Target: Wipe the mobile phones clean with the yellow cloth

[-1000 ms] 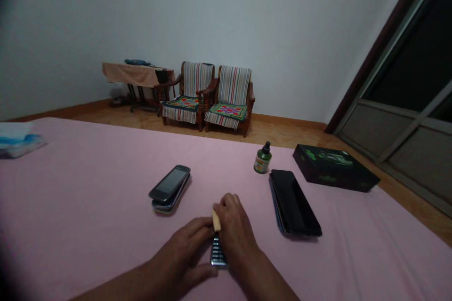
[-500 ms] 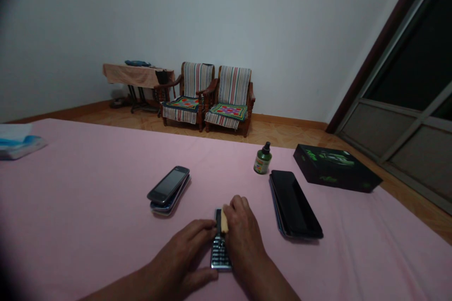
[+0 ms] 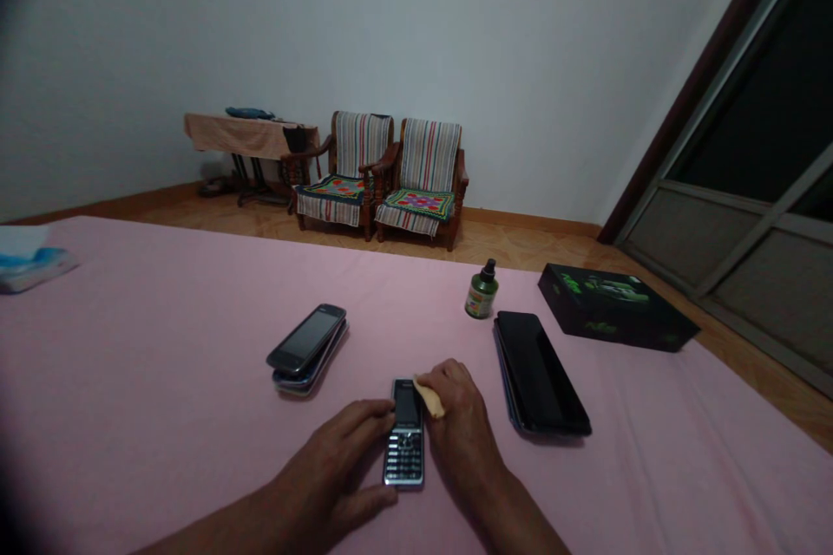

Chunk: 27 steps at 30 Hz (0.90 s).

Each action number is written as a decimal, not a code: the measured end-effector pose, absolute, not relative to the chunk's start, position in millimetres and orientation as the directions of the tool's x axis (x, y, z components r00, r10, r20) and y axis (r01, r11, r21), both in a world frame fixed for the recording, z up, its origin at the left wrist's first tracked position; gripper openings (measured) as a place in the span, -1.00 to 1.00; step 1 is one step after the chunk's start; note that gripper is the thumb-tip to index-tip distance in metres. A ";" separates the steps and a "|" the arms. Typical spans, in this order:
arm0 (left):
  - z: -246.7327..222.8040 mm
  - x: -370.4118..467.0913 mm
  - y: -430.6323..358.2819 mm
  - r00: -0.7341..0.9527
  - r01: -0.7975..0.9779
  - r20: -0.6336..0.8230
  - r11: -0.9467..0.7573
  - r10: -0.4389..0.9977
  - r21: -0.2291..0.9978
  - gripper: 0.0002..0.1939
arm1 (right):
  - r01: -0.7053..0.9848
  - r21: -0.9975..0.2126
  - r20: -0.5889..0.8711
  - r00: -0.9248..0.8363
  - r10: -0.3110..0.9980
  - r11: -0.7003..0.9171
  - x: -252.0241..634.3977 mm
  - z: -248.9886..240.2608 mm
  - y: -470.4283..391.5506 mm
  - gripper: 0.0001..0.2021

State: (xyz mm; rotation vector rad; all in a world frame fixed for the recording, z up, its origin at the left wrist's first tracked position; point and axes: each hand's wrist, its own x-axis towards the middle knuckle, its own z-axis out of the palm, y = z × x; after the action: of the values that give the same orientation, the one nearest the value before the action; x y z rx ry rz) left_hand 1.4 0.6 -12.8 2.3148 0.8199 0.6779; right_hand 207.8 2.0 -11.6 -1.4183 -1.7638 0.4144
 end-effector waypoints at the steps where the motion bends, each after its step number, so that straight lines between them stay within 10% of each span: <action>1: -12.9 1.5 0.8 0.683 0.383 0.264 -0.641 0.681 0.665 -0.33 | 0.637 -0.698 0.386 -0.052 0.921 0.328 207.9 -12.5 3.1 -0.83; 27: -6.9 1.5 1.5 0.689 0.352 0.301 -0.668 0.659 0.655 -0.33 | 0.598 -0.733 0.243 -0.214 0.946 0.324 225.1 21.5 -5.8 -0.75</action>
State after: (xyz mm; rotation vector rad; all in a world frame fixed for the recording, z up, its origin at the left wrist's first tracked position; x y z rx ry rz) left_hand 1.5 1.5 -6.9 2.3337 0.7735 0.7150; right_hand 225.1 -5.8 21.5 -1.3603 -1.9145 0.6559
